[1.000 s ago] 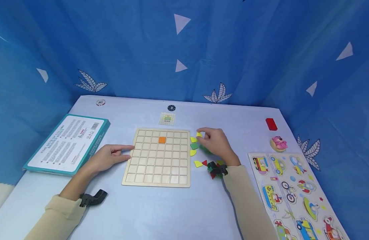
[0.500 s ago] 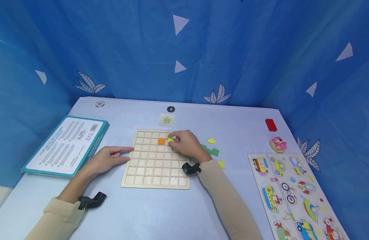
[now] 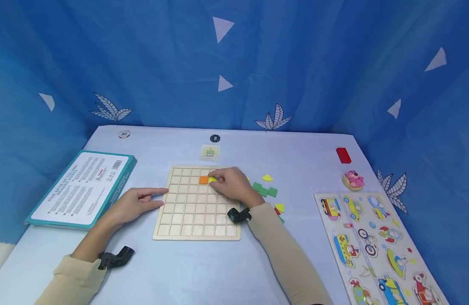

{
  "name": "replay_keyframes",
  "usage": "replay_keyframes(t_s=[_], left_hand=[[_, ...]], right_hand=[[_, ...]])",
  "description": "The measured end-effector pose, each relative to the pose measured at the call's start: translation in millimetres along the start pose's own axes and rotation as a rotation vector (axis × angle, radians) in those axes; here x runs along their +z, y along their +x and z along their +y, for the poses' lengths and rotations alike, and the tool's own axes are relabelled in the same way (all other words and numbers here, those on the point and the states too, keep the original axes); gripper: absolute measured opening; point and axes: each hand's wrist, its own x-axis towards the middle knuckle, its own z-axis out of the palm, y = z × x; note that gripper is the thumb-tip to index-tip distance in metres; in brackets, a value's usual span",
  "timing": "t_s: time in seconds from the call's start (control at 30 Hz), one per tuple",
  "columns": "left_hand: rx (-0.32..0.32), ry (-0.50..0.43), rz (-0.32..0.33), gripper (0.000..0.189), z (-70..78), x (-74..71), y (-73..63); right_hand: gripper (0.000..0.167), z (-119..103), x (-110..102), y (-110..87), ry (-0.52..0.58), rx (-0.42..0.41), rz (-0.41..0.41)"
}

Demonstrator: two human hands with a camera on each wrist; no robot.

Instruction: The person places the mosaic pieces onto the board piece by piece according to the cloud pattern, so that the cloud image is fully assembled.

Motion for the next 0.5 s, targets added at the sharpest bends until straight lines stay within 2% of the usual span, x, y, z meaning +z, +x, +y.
replay_keyframes(t_s=[0.23, 0.5], left_hand=[[0.013, -0.011, 0.0, 0.042, 0.1, -0.1, 1.0], [0.011, -0.021, 0.0, 0.042, -1.1, 0.0, -1.0]], right_hand=[[0.034, -0.6, -3.6, -0.9, 0.037, 0.023, -0.003], [0.016, 0.6, -4.4, -2.0, 0.055, 0.029, 0.044]])
